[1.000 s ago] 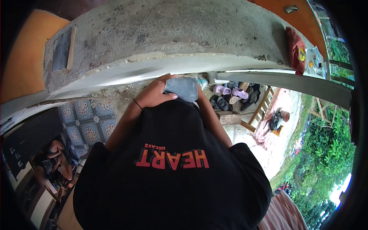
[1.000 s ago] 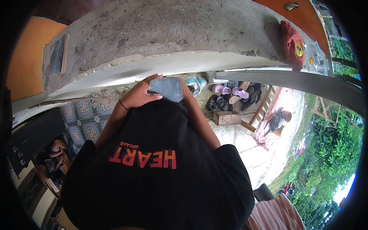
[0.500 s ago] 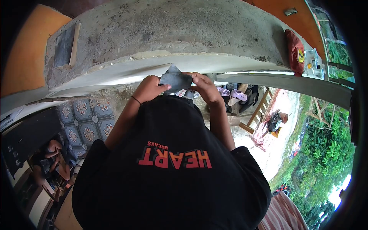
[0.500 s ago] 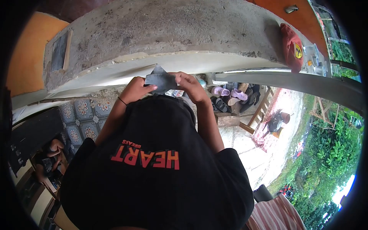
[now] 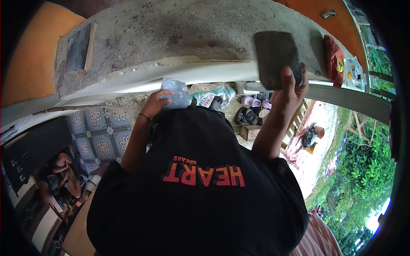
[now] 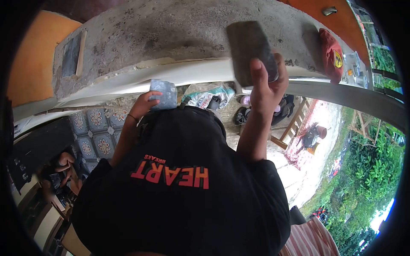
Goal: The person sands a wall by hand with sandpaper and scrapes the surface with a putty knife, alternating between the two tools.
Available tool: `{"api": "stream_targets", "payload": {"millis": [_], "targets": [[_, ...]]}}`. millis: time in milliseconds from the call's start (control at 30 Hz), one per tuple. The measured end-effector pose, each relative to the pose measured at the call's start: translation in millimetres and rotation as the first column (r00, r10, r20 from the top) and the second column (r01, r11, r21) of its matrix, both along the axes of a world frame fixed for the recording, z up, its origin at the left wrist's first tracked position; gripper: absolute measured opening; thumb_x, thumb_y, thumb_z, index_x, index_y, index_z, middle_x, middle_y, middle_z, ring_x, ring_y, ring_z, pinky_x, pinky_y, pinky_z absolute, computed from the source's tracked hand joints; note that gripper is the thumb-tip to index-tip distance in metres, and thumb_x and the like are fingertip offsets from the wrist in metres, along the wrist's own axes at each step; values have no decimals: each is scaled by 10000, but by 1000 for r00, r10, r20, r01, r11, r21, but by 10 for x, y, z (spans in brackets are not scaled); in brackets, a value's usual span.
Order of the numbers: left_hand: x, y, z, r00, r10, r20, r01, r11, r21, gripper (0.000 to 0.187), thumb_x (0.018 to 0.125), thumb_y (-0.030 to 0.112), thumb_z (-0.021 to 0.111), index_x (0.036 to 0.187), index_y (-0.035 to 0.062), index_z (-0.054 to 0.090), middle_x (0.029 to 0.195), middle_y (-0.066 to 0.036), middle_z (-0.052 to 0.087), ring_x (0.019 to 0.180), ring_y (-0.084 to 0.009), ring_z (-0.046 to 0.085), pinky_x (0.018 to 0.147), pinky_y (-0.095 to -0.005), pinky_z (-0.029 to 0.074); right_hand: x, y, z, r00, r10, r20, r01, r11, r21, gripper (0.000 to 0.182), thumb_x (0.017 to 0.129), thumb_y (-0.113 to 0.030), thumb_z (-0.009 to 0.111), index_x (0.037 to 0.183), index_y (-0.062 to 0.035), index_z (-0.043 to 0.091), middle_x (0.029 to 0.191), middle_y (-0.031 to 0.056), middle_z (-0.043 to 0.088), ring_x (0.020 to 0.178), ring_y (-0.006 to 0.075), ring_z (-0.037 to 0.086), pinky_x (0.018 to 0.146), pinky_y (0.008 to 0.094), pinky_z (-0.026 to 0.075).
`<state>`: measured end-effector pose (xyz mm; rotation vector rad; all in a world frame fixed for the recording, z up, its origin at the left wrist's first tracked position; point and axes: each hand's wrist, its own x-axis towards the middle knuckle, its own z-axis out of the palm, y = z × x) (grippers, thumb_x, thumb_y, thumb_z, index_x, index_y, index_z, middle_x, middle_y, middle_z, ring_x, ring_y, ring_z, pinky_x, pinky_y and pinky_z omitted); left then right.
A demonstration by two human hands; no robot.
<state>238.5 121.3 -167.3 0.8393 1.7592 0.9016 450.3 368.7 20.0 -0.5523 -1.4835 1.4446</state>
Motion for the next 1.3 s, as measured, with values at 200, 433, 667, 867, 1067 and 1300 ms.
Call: {"api": "stream_targets", "payload": {"millis": [200,433,667,867,1067,1300], "targets": [[137,-419,-359,449,800,399,-845,526,-103,512,708,-45,576,1181,37,397,954,-150,545,861,-227,561,739,-314,481,-449,58,28,961,-222,164,89,810,579,153,716,-3,636,802,-22,511,1055,148,591,908,205,594,759,284,458],[276,-173,-662,-54,664,746,-759,458,-463,336,752,31,572,1049,-48,436,919,-134,534,883,-270,560,798,-396,480,-752,-24,-125,857,-8,515,-465,419,780,171,642,-111,669,709,-85,515,1103,70,575,1072,227,515,924,395,383],[430,489,-1403,0,597,802,-640,616,-459,209,791,79,556,972,11,477,876,-92,529,800,-234,541,727,-340,472,-792,-24,-78,829,-1,560,-499,453,739,220,659,-134,681,708,-65,478,1160,75,546,1102,250,492,950,398,360],[458,1212,-1607,-110,619,778,-740,472,-480,215,868,101,455,1077,53,447,1024,-104,482,962,-234,465,806,-379,433,-753,5,-98,839,38,542,-494,470,731,225,663,-149,681,709,-65,478,1157,69,546,1110,243,484,958,393,355],[683,1197,-592,-10,386,923,-795,556,-241,383,895,131,345,1249,-4,289,1300,-121,339,1214,-285,328,1030,-475,240,-667,75,-141,836,57,545,-505,465,727,242,661,-182,671,805,-76,509,1195,69,516,1121,226,473,974,383,341],[561,1258,-568,-229,495,838,-835,343,-431,405,902,205,323,1250,-2,315,1291,-133,366,1195,-303,362,1013,-480,280,-657,81,-151,849,70,524,-482,510,713,258,659,-187,653,854,-75,526,1171,66,531,1109,223,480,975,379,342]]}}
